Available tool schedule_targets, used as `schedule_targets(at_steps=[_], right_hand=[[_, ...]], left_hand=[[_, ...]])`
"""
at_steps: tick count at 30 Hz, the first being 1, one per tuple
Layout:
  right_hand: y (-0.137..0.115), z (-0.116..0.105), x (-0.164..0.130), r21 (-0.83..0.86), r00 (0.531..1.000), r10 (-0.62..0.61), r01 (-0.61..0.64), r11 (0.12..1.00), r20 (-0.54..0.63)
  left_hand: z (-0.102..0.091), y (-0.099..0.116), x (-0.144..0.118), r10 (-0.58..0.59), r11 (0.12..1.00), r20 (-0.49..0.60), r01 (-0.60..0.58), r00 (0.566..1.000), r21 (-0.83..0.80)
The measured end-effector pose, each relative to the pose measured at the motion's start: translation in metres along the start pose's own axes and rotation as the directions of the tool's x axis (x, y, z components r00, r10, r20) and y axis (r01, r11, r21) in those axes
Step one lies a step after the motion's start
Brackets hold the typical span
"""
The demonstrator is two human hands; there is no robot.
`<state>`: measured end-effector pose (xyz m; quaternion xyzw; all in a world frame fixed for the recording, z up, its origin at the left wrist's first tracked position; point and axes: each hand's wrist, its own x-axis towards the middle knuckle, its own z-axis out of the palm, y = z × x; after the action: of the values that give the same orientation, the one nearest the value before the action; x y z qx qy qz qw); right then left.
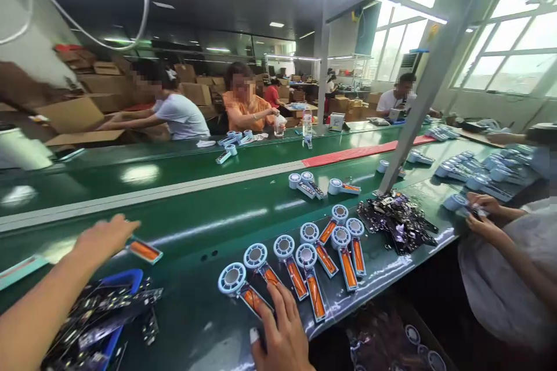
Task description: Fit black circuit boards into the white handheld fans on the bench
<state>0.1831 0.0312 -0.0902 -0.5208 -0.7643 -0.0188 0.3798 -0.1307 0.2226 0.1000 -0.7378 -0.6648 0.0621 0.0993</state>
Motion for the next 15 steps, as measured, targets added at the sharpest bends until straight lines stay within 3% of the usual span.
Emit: schedule_targets(at_steps=[4, 8, 10, 13, 15], right_hand=[[0.000, 0.001, -0.001, -0.023, 1.000, 0.025, -0.025, 0.999, 0.013], [-0.004, 0.015, 0.003, -0.078, 0.999, 0.052, -0.051, 0.996, 0.008], [-0.005, 0.023, 0.008, -0.106, 0.999, 0.032, -0.033, 0.994, -0.010], [-0.004, 0.028, 0.018, -0.146, 0.999, 0.002, -0.008, 0.989, -0.036], [-0.001, 0.026, 0.024, -0.169, 0.999, -0.012, 0.003, 0.986, -0.050]], left_hand=[[-0.007, 0.023, -0.004, 0.088, 0.991, 0.043, -0.092, 0.995, 0.099], [0.012, 0.074, -0.055, 0.244, 0.963, 0.166, -0.258, 0.955, 0.073], [0.027, 0.103, -0.082, 0.270, 0.961, 0.233, -0.277, 0.934, -0.001], [0.047, 0.135, -0.111, 0.212, 0.965, 0.151, -0.182, 0.966, -0.190], [0.055, 0.143, -0.121, 0.194, 0.933, 0.084, -0.157, 0.977, -0.325]])
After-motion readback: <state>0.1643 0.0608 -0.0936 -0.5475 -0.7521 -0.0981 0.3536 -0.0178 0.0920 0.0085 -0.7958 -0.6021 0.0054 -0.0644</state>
